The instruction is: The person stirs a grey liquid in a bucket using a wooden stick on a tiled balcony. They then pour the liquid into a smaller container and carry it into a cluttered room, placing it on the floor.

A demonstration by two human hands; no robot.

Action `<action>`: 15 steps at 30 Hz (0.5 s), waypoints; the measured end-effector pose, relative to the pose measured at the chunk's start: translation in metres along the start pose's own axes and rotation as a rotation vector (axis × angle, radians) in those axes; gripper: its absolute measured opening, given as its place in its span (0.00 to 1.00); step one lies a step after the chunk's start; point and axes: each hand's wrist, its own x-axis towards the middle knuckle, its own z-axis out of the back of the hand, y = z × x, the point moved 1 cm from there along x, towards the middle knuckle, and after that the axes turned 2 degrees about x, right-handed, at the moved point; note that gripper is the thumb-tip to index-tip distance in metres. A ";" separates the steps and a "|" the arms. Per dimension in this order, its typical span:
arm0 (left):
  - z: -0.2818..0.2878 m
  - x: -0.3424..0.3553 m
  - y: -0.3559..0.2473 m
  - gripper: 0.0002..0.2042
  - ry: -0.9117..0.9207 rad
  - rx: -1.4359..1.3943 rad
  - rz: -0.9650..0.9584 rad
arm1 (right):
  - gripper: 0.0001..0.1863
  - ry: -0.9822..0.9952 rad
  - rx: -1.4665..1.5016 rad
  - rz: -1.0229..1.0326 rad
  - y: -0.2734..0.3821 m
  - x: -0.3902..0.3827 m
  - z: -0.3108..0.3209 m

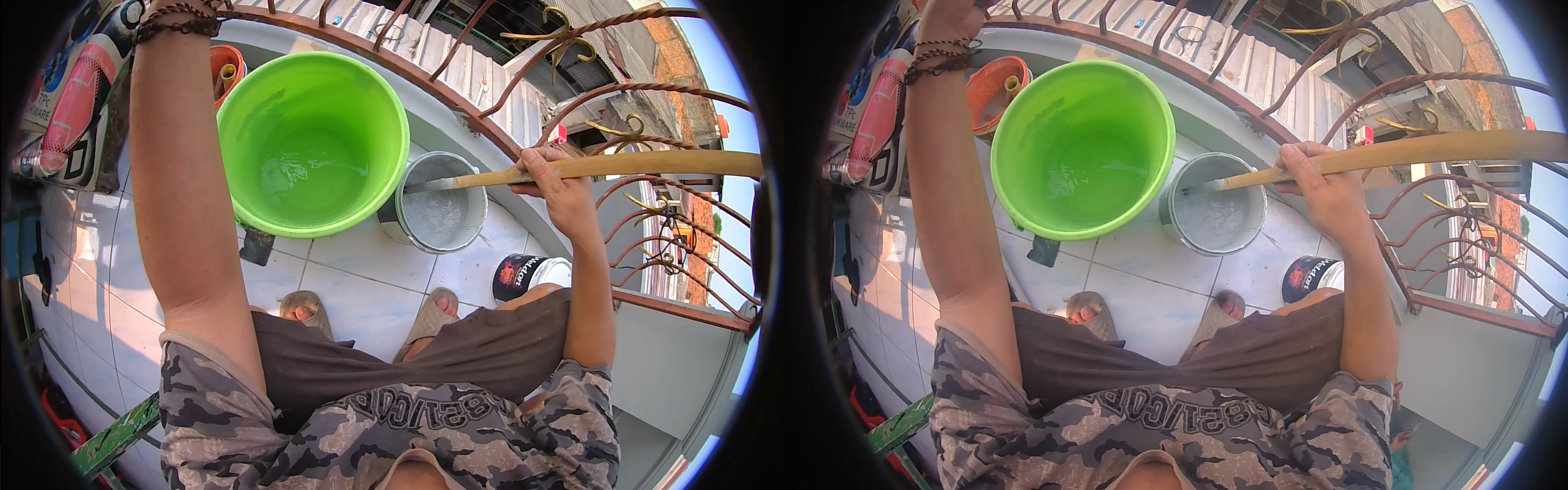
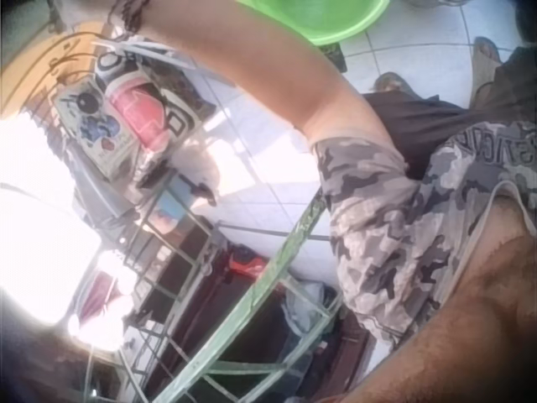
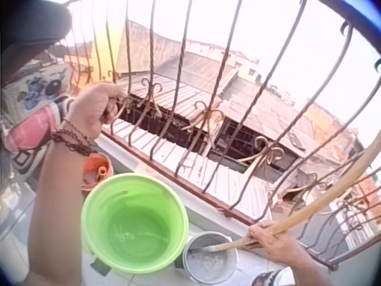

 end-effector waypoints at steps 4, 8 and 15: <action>0.050 0.084 0.039 0.07 0.277 -0.008 0.105 | 0.15 0.030 -0.160 -0.076 0.008 0.001 0.013; 0.000 0.004 0.001 0.08 -0.012 -0.007 0.029 | 0.15 0.115 -0.061 -0.119 0.004 -0.004 0.007; -0.003 0.005 0.001 0.08 0.056 -0.017 0.028 | 0.15 -0.043 0.021 0.061 -0.007 0.008 0.010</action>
